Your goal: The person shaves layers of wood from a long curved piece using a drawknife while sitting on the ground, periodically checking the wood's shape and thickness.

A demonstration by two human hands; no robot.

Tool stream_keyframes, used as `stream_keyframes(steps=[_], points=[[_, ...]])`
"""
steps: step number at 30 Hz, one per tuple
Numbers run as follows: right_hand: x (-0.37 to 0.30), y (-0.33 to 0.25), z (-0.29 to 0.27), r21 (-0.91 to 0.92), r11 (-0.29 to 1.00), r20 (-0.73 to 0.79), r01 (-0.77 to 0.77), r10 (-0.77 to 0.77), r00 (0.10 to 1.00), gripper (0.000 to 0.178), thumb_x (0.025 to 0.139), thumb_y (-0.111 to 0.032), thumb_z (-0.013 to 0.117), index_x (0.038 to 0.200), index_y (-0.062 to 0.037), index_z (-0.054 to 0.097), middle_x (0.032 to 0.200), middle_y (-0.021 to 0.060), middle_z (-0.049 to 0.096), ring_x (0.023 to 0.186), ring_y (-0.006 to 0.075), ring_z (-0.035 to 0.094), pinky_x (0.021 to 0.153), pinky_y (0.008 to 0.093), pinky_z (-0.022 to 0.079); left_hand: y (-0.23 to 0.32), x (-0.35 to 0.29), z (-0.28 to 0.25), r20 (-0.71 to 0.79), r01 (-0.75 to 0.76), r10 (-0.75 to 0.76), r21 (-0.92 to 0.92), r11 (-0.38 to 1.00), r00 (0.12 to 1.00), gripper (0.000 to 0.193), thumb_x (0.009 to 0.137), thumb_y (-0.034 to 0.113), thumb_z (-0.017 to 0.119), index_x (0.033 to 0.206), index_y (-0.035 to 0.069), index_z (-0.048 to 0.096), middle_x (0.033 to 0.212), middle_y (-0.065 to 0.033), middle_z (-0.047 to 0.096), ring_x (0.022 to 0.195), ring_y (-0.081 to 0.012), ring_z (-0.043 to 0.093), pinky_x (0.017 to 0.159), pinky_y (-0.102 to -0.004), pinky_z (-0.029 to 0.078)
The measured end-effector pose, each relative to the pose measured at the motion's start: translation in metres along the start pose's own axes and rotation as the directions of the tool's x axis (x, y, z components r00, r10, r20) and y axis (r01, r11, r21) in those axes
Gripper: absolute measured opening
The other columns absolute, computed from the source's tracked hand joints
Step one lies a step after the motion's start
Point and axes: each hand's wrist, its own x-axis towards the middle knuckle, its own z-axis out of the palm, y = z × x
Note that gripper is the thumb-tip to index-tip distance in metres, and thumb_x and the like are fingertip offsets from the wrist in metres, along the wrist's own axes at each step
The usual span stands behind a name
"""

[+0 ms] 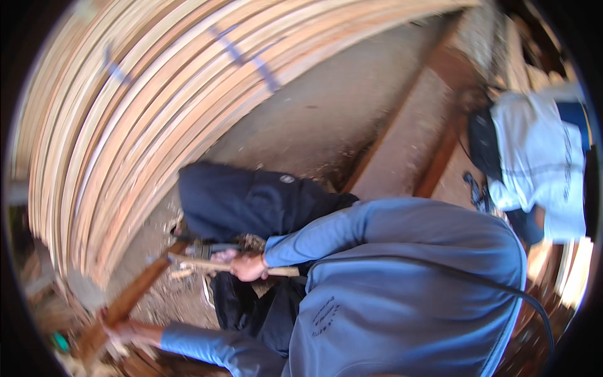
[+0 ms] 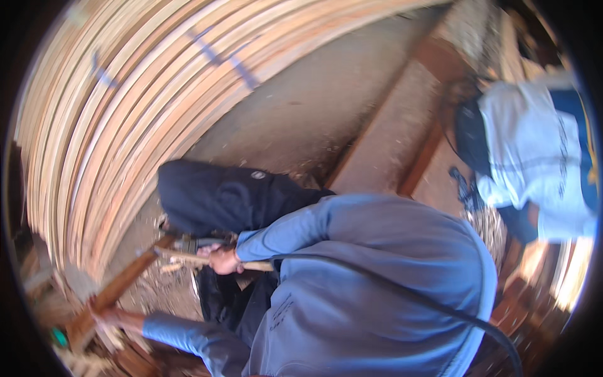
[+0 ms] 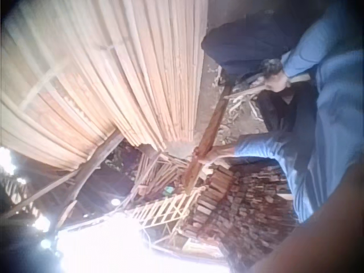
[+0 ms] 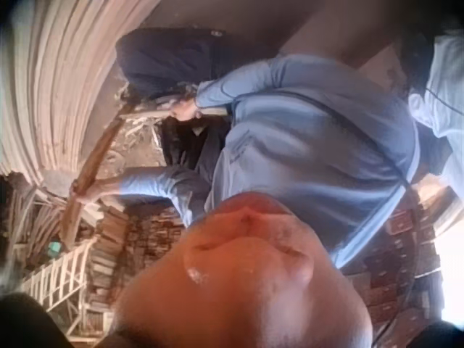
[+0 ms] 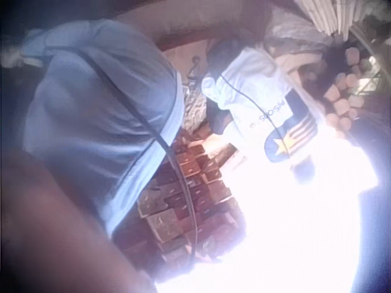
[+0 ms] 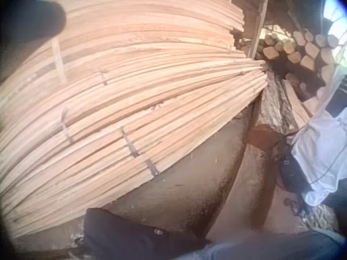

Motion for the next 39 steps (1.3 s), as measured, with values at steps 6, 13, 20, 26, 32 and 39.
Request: stream_keyframes(steps=[6, 13, 20, 26, 32, 39], points=[[0.004, 0.000, 0.005, -0.091, 0.993, -0.005, -0.080, 0.080, 0.997, 0.037, 0.106, -0.030, 0.039, 0.112, -0.0036, 0.063, 0.084, 0.0169, 0.070, 0.054, 0.0275, 0.069, 0.036, 0.0388, 0.053, 0.003, -0.017, -0.015, -0.042, 0.103, -0.124, -0.336, 0.936, 0.991, 0.032, 0.077, 0.010, 0.072, 0.096, -0.016, 0.070, 0.091, -0.0252, 0.070, 0.080, -0.0336, 0.070, 0.082, -0.0500, 0.060], [-0.004, -0.001, 0.004, 0.001, 0.992, -0.020, -0.123, 0.123, 0.992, 0.033, 0.107, -0.029, 0.044, 0.106, 0.0000, 0.060, 0.062, 0.0042, 0.049, 0.046, 0.0168, 0.052, 0.033, 0.0338, 0.043, 0.041, -0.036, 0.005, -0.055, -0.066, 0.044, -0.492, 0.868, 0.997, 0.034, 0.073, -0.002, 0.064, 0.102, -0.019, 0.060, 0.089, -0.0250, 0.068, 0.075, -0.0349, 0.068, 0.076, -0.0471, 0.061], [-0.013, -0.010, 0.016, 0.088, 0.980, 0.053, -0.178, 0.174, 0.983, 0.023, 0.109, -0.031, 0.043, 0.093, -0.0143, 0.042, 0.062, -0.0039, 0.037, 0.043, 0.0062, 0.030, 0.035, 0.0265, 0.024, 0.041, -0.045, -0.012, -0.079, -0.116, 0.089, -0.483, 0.868, 0.993, 0.032, 0.074, -0.006, 0.056, 0.103, -0.017, 0.055, 0.083, -0.0232, 0.064, 0.070, -0.0312, 0.067, 0.069, -0.0464, 0.062], [-0.018, -0.006, 0.009, 0.108, 0.982, 0.005, -0.154, 0.155, 0.988, 0.023, 0.109, -0.032, 0.044, 0.094, -0.0144, 0.044, 0.065, -0.0044, 0.038, 0.044, 0.0055, 0.031, 0.036, 0.0256, 0.024, 0.059, -0.057, 0.006, -0.124, -0.109, 0.075, -0.294, 0.950, 0.989, 0.025, 0.078, 0.006, 0.058, 0.098, -0.009, 0.062, 0.080, -0.0149, 0.066, 0.070, -0.0239, 0.065, 0.068, -0.0382, 0.056], [-0.020, -0.017, -0.012, 0.154, 0.958, 0.099, -0.242, 0.229, 0.968, 0.026, 0.110, -0.034, 0.044, 0.094, -0.0144, 0.044, 0.065, -0.0044, 0.039, 0.045, 0.0057, 0.032, 0.037, 0.0244, 0.025, 0.056, -0.057, 0.045, -0.052, -0.124, 0.113, -0.378, 0.918, 0.992, 0.020, 0.081, 0.007, 0.058, 0.091, -0.009, 0.065, 0.076, -0.0146, 0.068, 0.065, -0.0217, 0.066, 0.062, -0.0331, 0.055], [-0.029, -0.012, -0.011, 0.225, 0.960, 0.074, -0.165, 0.152, 0.986, 0.023, 0.110, -0.033, 0.043, 0.096, -0.0148, 0.043, 0.067, -0.0042, 0.039, 0.045, 0.0053, 0.033, 0.038, 0.0249, 0.026, 0.067, -0.047, 0.067, 0.036, -0.100, 0.122, -0.364, 0.926, 0.992, 0.019, 0.081, 0.007, 0.060, 0.089, -0.008, 0.066, 0.072, -0.0131, 0.067, 0.062, -0.0215, 0.065, 0.061, -0.0329, 0.054]])
